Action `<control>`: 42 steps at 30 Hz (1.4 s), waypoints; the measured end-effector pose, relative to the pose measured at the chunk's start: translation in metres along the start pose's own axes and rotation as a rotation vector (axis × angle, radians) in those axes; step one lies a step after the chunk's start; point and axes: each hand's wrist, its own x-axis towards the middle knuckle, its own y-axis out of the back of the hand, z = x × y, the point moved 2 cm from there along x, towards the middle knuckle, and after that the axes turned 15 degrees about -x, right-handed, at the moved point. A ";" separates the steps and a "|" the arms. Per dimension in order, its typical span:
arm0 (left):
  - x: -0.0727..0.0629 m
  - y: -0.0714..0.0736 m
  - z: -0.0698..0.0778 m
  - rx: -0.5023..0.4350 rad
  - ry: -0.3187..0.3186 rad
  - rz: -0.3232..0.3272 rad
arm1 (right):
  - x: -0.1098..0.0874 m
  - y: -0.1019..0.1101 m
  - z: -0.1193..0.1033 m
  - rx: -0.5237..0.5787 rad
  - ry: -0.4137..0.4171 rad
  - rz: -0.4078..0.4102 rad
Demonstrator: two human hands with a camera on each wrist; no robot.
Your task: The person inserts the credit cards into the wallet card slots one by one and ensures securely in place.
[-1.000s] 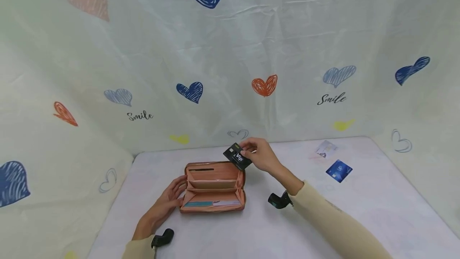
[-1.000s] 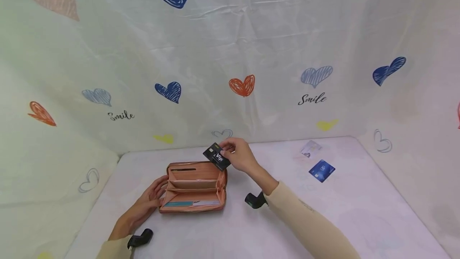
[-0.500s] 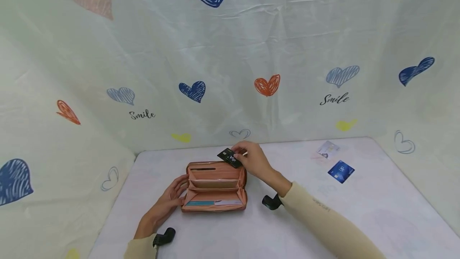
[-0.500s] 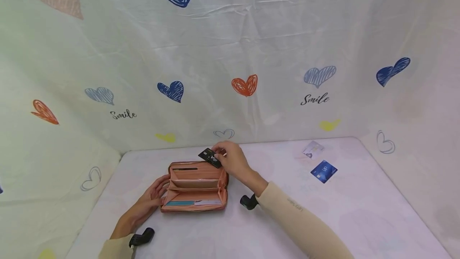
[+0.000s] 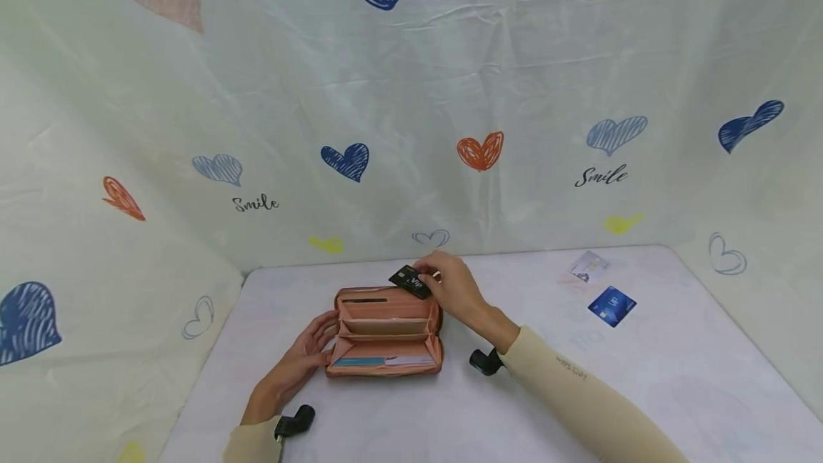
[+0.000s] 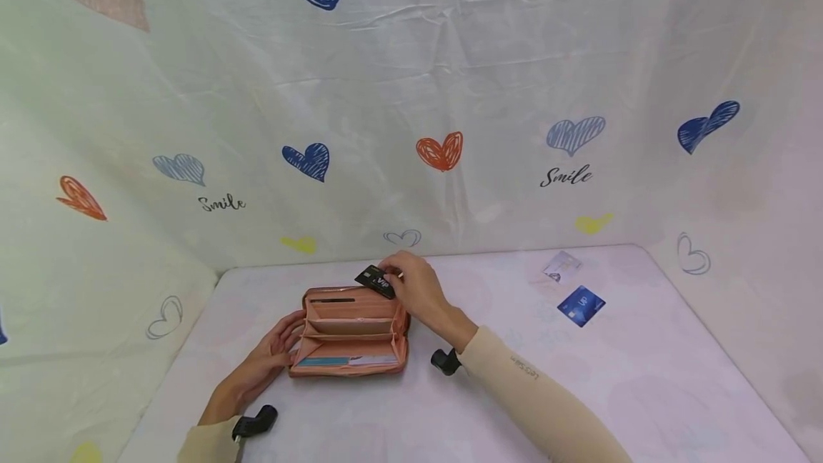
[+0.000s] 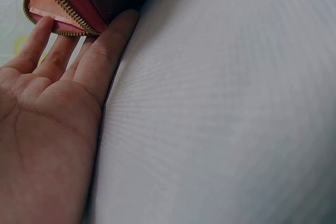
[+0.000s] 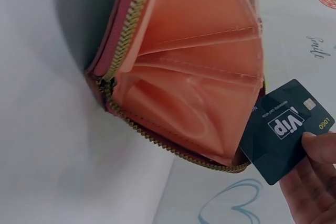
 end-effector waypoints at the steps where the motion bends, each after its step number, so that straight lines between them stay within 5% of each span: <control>1: 0.000 0.000 0.000 -0.001 -0.002 0.000 | 0.000 -0.001 0.000 -0.014 0.006 -0.010; 17: 0.000 0.000 0.000 -0.001 0.003 0.005 | 0.005 -0.014 -0.001 -0.233 0.108 -0.164; 42: 0.001 0.001 0.000 0.005 -0.008 0.004 | 0.013 -0.022 -0.009 -0.323 0.196 -0.327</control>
